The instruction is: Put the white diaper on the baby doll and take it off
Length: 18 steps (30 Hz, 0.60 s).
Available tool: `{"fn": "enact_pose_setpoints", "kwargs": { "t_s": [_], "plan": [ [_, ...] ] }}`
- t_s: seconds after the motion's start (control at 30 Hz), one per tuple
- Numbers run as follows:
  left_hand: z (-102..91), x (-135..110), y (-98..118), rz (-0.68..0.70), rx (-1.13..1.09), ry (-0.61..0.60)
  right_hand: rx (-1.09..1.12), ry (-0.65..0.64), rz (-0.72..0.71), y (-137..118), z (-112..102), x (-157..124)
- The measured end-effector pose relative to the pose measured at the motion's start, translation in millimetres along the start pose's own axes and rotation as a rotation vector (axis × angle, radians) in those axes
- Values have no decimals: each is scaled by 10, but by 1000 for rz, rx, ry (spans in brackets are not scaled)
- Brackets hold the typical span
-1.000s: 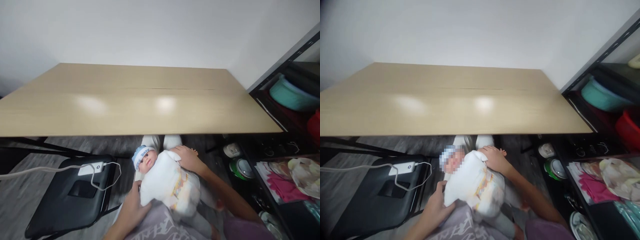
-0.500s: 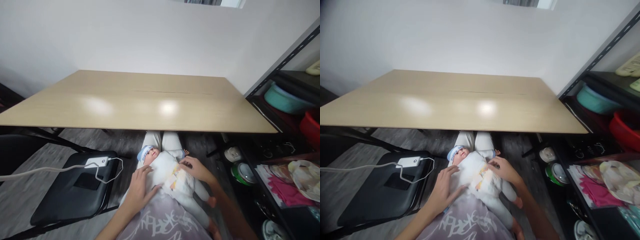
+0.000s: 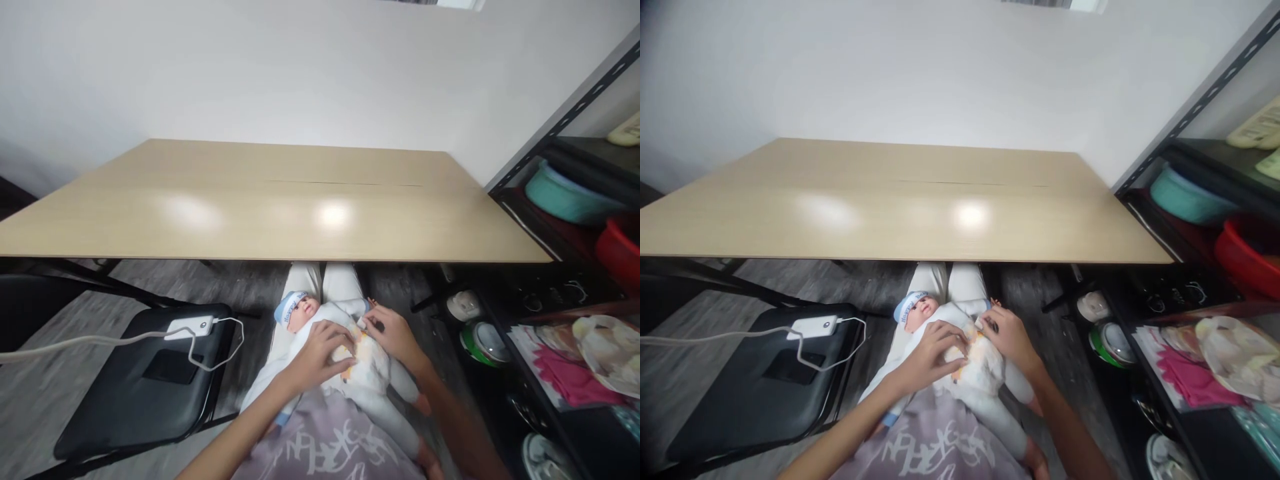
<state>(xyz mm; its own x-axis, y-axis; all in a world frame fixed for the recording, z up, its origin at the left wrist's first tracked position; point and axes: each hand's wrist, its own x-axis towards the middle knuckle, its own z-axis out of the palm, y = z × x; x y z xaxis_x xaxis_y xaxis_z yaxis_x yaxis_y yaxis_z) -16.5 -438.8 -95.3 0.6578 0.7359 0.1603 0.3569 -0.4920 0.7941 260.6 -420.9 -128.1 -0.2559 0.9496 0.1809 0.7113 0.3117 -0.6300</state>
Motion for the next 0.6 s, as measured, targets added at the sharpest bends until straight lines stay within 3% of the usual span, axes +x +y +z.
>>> {"fn": "enact_pose_setpoints", "kwargs": {
  "t_s": [0.1, 0.17, 0.3, 0.4, 0.5, 0.6],
  "plan": [
    [-16, -43, -3, -45, -56, 34, -71, 84, 63, 89, -33, 145],
    [-63, -112, 5, -57, -102, 43, -62, 80, 45, 19, -55, 210],
    [-234, -409, 16, -133, -175, -70, 163, -190, -150, -385, -51, 192],
    [-360, -615, 21, -214, -139, -143, 181, -321, -223, -609, -115, 63],
    [-401, -551, 56, -192, -84, -123, 137, -372, -72, -582, -347, -146],
    [-251, -92, 134, -73, 70, -93, 194, -525, 212, -417, -624, -390]
  ]
}}
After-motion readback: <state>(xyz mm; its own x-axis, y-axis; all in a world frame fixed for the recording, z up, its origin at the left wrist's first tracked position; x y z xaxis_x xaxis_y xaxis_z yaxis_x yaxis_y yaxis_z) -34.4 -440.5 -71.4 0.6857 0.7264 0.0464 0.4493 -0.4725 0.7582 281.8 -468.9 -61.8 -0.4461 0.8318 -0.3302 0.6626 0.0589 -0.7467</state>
